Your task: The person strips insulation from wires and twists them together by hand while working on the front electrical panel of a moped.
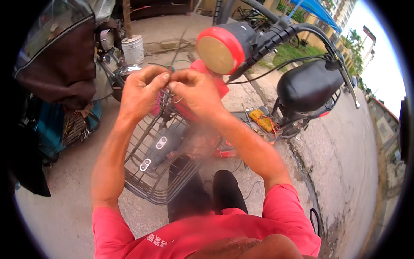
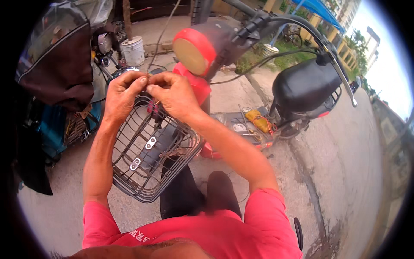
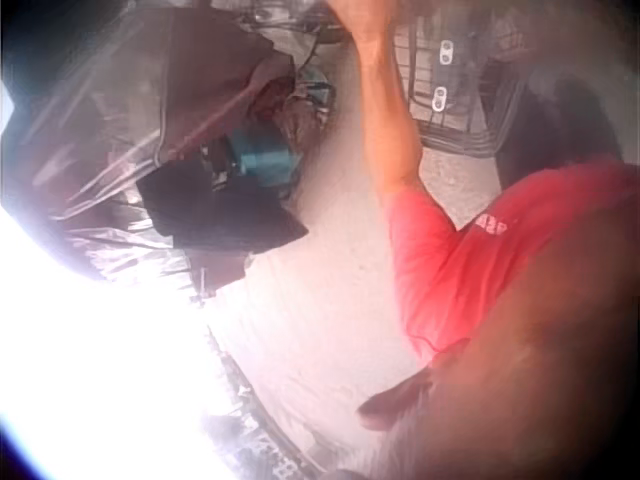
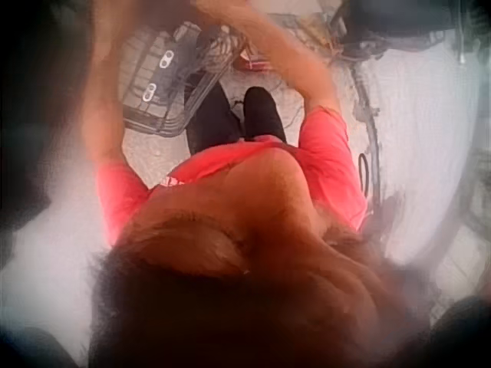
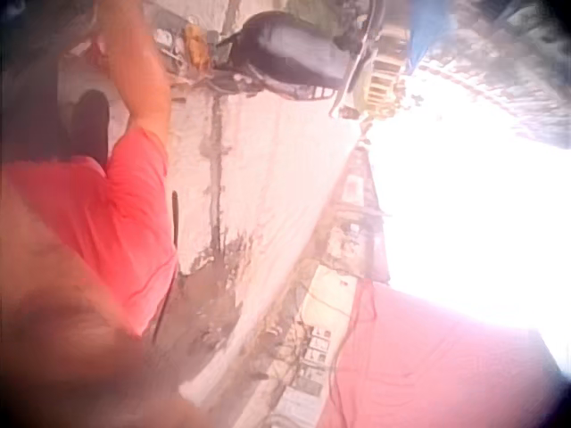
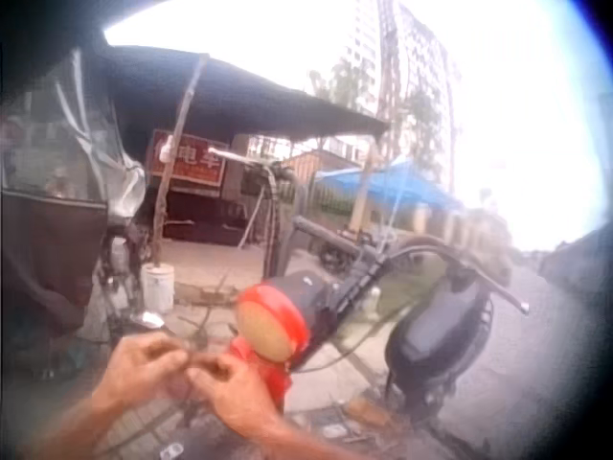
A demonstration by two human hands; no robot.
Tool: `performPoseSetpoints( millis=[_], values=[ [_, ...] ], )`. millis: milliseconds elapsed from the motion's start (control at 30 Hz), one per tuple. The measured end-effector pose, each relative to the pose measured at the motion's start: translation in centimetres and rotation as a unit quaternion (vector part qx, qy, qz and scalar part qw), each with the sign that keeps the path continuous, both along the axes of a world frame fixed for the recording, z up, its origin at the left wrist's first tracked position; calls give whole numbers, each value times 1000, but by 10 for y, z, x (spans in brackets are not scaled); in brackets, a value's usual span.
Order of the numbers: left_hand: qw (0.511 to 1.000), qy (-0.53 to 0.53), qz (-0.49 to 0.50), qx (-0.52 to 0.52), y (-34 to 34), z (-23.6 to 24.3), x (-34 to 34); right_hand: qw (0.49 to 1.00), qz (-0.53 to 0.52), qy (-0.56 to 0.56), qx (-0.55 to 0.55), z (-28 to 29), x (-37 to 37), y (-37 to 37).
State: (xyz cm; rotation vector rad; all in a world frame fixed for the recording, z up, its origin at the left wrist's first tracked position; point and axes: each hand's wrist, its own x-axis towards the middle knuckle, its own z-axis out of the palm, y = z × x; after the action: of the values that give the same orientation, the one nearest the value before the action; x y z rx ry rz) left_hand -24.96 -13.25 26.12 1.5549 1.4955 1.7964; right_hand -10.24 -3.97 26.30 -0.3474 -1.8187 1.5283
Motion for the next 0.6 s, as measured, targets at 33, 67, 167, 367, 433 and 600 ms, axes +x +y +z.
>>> performPoseSetpoints(
  millis=[33, 67, 167, 367, 433, 600],
  values=[
    [1000, -22, -3, 2, -1, -3, -6, 1000, 0, 1, 21, 1, -2, -2],
    [1000, -12, 12, -5, 1, -2, -4, 1000, 4, 1, 18, 0, 0, 0],
    [1000, 15, 8, 2, -3, 3, -7, 998, 47, 48, -18, 2, 1, 0],
    [1000, -15, -27, 4, 10, -6, -6, 998, -15, 29, -58, 2, 15, -3],
    [999, -30, -34, 11, 12, -8, -6, 999, -8, 33, -28, -4, 12, 1],
    [1000, -18, -17, 17, 9, -6, -8, 999, -3, 34, 4, -4, 5, 6]
  ],
)
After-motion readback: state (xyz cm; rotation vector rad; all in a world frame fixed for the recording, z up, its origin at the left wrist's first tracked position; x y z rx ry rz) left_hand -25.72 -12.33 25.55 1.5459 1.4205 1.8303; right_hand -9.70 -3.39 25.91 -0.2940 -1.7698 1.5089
